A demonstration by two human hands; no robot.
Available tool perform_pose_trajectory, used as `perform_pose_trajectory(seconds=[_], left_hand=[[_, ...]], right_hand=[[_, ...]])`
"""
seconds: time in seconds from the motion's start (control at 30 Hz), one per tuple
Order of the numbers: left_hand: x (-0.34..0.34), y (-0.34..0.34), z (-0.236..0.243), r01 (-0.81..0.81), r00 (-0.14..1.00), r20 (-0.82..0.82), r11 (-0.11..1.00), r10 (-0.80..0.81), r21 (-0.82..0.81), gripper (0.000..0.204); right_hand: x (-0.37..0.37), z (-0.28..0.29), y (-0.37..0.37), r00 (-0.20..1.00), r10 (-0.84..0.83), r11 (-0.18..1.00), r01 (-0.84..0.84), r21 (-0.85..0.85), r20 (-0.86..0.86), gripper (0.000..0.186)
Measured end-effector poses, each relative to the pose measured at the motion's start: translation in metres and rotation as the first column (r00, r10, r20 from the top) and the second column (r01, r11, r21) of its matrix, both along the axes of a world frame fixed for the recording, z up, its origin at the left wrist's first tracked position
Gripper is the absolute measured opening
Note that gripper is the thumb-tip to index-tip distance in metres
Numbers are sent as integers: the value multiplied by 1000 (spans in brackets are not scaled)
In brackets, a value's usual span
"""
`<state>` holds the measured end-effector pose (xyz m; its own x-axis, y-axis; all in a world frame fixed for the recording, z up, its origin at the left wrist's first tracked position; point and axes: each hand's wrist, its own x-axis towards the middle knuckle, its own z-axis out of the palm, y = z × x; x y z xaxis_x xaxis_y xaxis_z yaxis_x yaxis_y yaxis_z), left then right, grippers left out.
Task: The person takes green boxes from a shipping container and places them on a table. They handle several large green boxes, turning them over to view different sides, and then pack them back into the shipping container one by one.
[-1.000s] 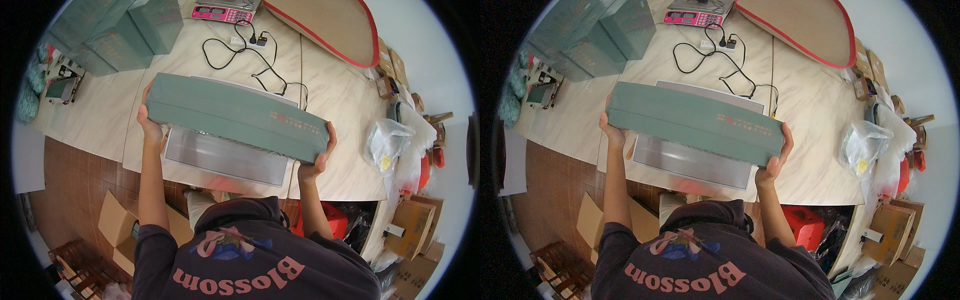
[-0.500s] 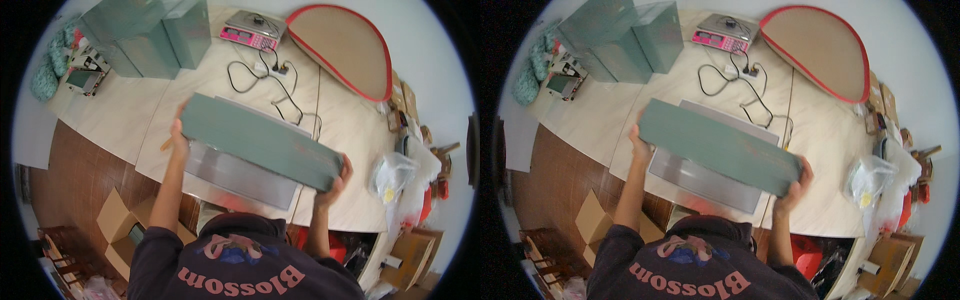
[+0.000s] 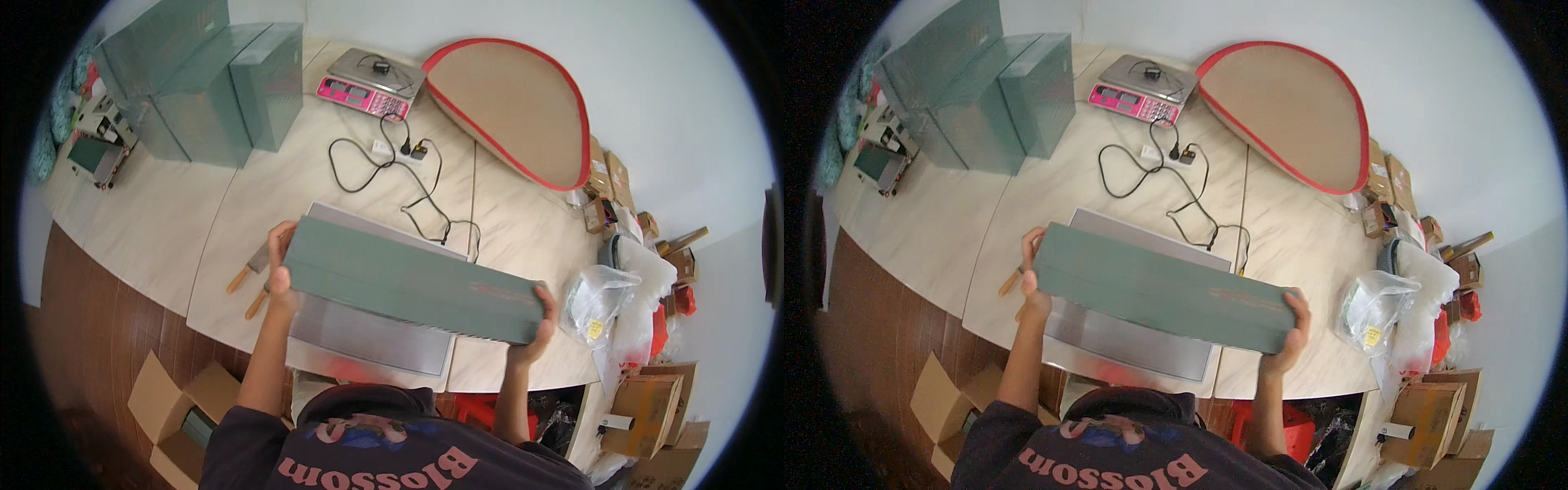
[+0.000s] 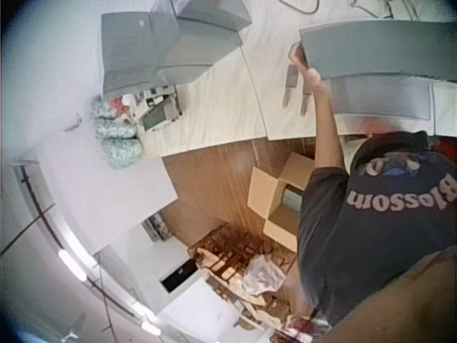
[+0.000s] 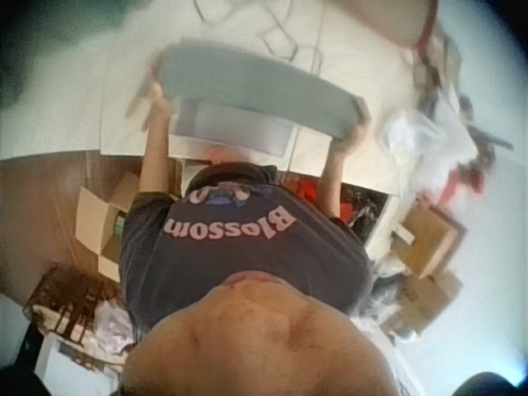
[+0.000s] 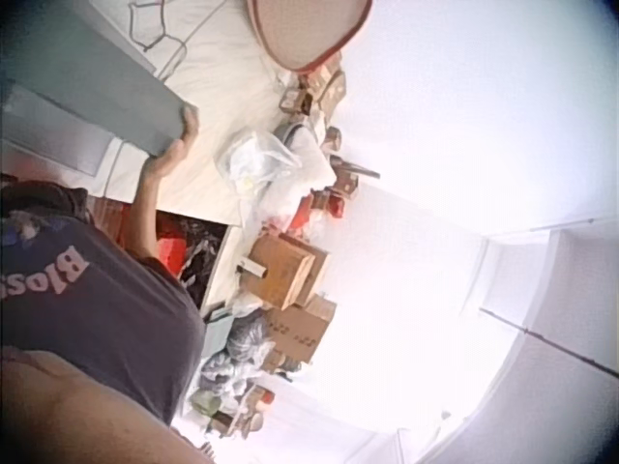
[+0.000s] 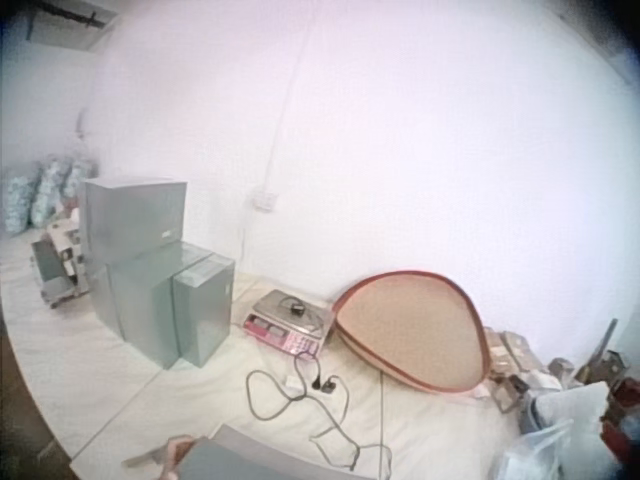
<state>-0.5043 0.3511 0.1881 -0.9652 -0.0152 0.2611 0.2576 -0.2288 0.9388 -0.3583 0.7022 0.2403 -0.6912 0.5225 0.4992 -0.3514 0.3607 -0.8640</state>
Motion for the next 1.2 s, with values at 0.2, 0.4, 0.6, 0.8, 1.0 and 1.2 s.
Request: perform_pose_trajectory(seconds=[0.2,0.4,0.6,0.8,1.0,1.2], left_hand=[[-9,-40,11,-62,998,24,998,62,10,97],[-16,-105,2,-266,962,4,944,272,-196,79],[-17,-122,30,-304,945,-179,938,275,-165,69],[-33,-73,59,-263,951,-239,923,198,-281,69],[-48,-56,41,-197,947,-314,905,75,-376,60],[-32,-17,32,16,998,-60,974,-31,-226,66]], right_hand=[[-25,-15,-42,997,76,997,-76,-1,7,63],[-42,-20,-91,982,186,982,-187,19,25,63],[-68,-41,-113,936,319,935,-336,-113,-146,60],[-51,-40,-69,952,240,939,-277,-202,-190,59],[-31,-38,-40,968,164,955,-204,-215,-190,57],[-10,-37,-16,980,123,974,-150,-169,-159,56]])
